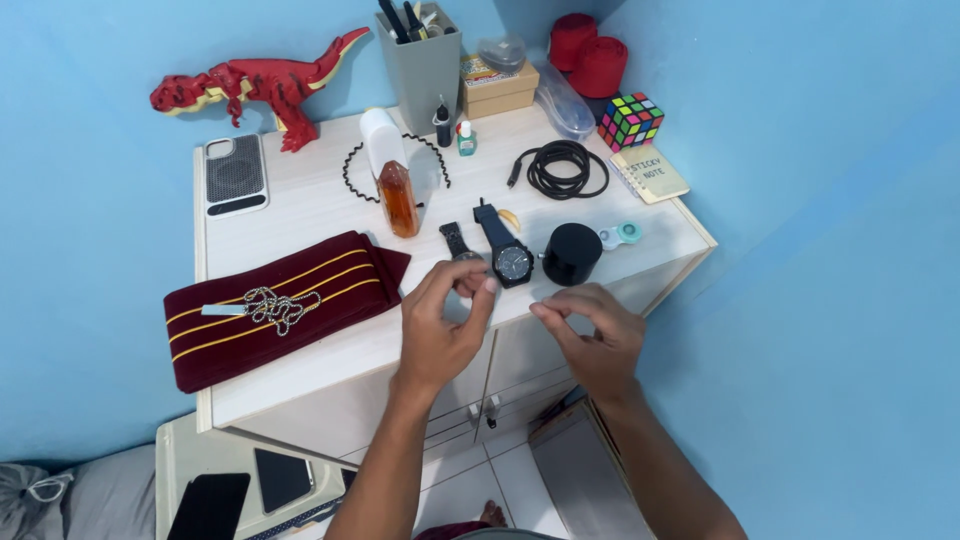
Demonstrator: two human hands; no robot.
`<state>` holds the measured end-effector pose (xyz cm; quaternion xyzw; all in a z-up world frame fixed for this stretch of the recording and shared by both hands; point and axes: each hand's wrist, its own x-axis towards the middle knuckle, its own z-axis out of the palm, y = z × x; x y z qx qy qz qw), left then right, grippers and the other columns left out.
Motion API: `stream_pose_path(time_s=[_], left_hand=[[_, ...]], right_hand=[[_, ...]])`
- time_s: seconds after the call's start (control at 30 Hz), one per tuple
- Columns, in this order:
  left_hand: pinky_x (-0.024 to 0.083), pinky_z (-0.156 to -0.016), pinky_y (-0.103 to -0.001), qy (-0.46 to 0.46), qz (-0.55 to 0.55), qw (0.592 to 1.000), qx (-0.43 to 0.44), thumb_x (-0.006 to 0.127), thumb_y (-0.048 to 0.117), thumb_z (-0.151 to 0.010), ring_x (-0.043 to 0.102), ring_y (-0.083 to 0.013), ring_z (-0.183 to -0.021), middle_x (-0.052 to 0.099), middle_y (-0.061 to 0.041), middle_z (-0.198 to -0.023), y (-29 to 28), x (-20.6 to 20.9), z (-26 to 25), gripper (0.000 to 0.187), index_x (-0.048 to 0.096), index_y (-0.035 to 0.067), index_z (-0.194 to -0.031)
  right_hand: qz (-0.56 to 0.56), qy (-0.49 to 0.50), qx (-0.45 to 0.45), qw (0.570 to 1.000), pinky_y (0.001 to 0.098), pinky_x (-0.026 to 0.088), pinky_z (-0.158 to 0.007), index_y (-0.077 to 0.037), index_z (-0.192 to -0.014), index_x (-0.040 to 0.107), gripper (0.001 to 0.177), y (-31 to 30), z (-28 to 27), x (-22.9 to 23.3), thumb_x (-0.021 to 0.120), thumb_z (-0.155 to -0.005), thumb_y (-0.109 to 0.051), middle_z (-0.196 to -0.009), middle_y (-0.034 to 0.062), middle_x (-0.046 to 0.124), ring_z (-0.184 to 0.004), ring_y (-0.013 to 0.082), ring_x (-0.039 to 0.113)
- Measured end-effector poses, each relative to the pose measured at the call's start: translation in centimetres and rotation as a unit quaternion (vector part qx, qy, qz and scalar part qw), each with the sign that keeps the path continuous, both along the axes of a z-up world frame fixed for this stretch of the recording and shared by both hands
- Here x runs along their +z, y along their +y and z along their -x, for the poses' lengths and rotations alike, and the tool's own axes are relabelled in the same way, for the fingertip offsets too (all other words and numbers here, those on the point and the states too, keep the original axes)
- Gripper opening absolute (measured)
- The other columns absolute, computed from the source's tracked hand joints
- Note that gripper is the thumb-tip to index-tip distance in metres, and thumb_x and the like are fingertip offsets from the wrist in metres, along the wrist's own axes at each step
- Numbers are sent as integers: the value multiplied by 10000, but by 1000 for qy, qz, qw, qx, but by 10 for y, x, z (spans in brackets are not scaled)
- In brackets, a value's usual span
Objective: The person sweeps the floor with a broom, picks up two smartphones from a side table, moves various small objects on top of a cabinet, and straightens a bolster on a bed.
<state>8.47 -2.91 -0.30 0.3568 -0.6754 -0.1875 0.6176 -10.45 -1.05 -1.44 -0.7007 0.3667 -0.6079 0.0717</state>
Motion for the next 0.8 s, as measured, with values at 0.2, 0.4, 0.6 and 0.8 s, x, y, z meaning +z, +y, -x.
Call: stream_pose_path(time_s=[0.2,0.4,0.6,0.8], left_hand=[[485,-1151,-444,170,18,972,-164,449,414,-1087,551,-282,-1383,549,-193,-1439,15,-20,10,532,468,36,-1461],[410,-1219,-524,292,0,950,-114,331,547,-1074,442,-325,-1498,459,-212,-1549,48,-20,10,668,350,76,-1548],[466,-1176,-527,274,56,959,36,392,535,-1075,483,-329,-1424,476,-211,-1506,72,-6,-50,647,355,130,-1578],[461,-1139,-517,306,81,944,89,350,537,-1099,458,-322,-1431,447,-211,-1545,110,-9,-94,639,316,142,-1600]], right_hand=[[-32,9,191,981,406,557,-1110,15,-1345,584,302,13,-29,-17,540,-1092,-144,-1395,227,643,-1313,338,660],[-39,46,334,940,531,293,-1331,86,-1563,367,632,40,-78,-40,288,-1145,-382,-1639,321,371,-1572,463,357],[-81,42,439,894,537,339,-1305,112,-1529,424,632,65,-106,-59,425,-1102,-353,-1598,335,454,-1541,465,446],[-118,10,534,837,529,382,-1311,93,-1506,490,603,84,-135,-72,467,-1083,-335,-1592,329,491,-1539,451,489]])
